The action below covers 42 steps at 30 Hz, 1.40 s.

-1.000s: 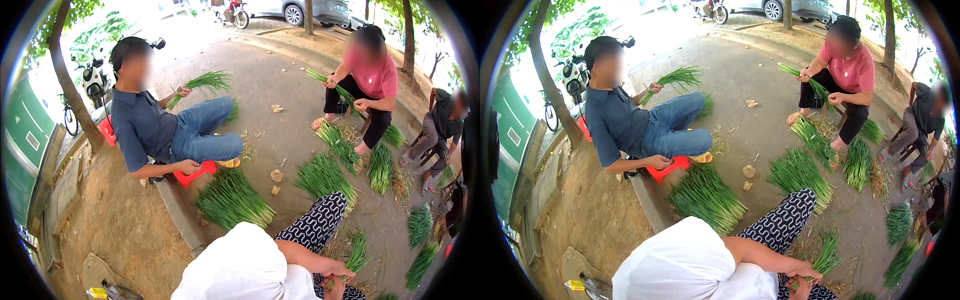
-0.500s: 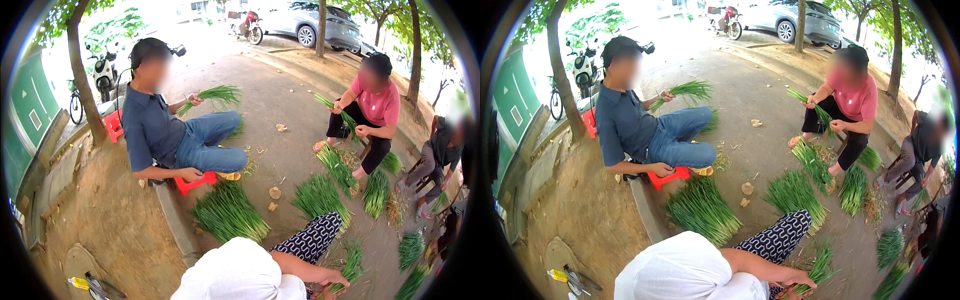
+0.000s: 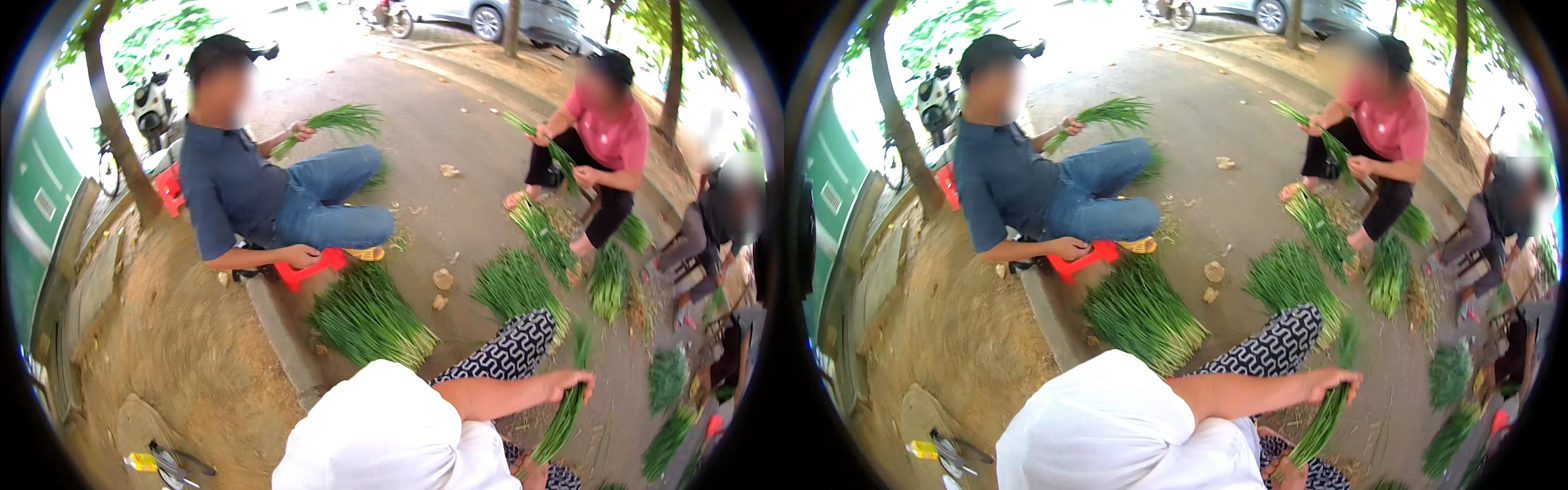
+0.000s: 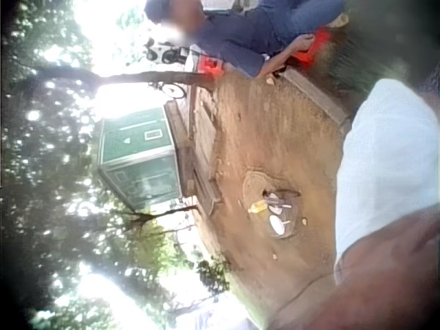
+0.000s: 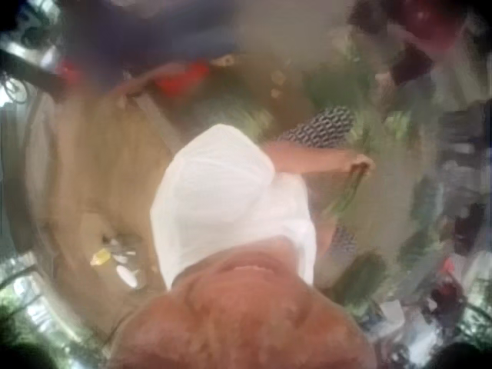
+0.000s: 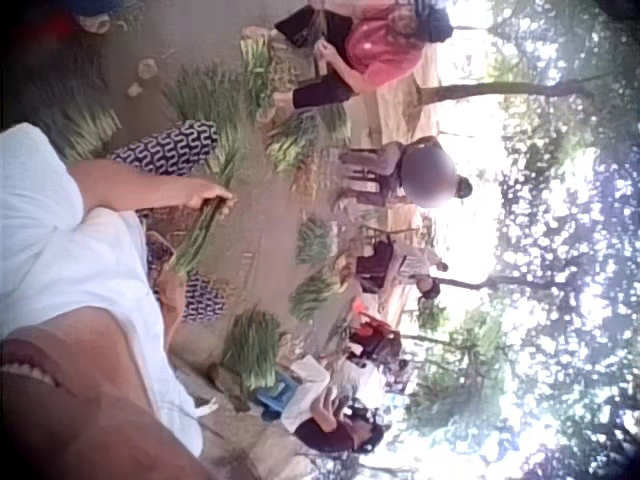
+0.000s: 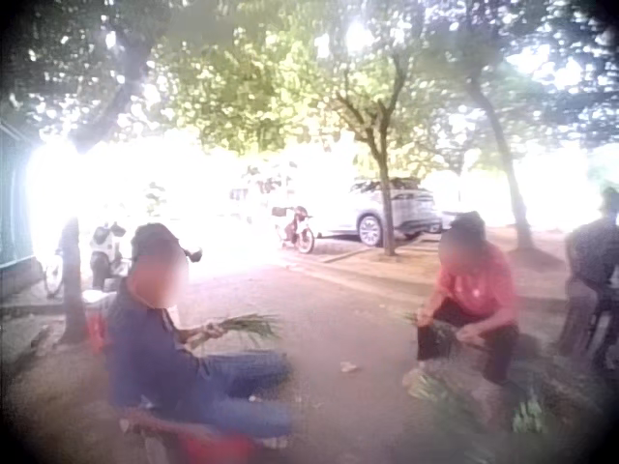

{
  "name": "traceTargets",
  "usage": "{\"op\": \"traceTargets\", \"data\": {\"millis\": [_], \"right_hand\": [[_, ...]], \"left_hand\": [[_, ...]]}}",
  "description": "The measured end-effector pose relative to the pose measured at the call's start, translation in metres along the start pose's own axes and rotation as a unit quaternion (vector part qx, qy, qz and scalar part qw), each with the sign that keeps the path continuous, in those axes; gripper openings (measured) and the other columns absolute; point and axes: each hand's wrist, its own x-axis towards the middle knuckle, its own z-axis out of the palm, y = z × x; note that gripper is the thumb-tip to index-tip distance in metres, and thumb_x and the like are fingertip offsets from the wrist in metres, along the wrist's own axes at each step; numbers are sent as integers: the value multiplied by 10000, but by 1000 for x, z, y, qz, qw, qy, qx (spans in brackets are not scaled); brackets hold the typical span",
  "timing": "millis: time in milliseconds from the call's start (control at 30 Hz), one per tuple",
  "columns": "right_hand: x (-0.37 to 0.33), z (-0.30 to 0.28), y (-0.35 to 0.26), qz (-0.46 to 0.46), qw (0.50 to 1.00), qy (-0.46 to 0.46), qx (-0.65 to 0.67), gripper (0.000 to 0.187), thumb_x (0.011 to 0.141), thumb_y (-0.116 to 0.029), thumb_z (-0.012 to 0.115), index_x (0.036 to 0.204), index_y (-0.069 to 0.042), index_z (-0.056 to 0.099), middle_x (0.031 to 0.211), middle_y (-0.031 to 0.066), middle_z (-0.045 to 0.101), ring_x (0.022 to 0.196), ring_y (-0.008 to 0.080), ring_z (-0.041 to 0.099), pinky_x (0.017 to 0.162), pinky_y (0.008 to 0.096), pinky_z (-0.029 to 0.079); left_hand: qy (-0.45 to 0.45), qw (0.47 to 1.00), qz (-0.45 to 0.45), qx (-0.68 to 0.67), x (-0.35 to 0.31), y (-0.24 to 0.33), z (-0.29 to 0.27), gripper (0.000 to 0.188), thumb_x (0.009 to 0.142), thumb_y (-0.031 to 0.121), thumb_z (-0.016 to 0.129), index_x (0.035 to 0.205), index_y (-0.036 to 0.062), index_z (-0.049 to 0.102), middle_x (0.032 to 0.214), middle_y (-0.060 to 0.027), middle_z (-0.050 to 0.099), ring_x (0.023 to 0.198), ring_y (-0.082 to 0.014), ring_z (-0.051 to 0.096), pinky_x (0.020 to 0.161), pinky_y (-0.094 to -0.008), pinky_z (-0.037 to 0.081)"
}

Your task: The person gathers a small bunch of green chives by hand, aligns the stalks, and prepares them for tying while seated outdoors.

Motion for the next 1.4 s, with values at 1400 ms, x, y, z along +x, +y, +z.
{"op": "traceTargets", "data": {"millis": [1400], "right_hand": [[35,-19,-12,-56,993,-44,-98,324,886,-262,462,1057,12,484,754,52,574,608,137,514,525,266,442]], "left_hand": [[-89,963,-117,226,-29,-59,9,260,768,193,650,935,24,545,857,-99,611,725,-221,592,628,-369,492]]}}
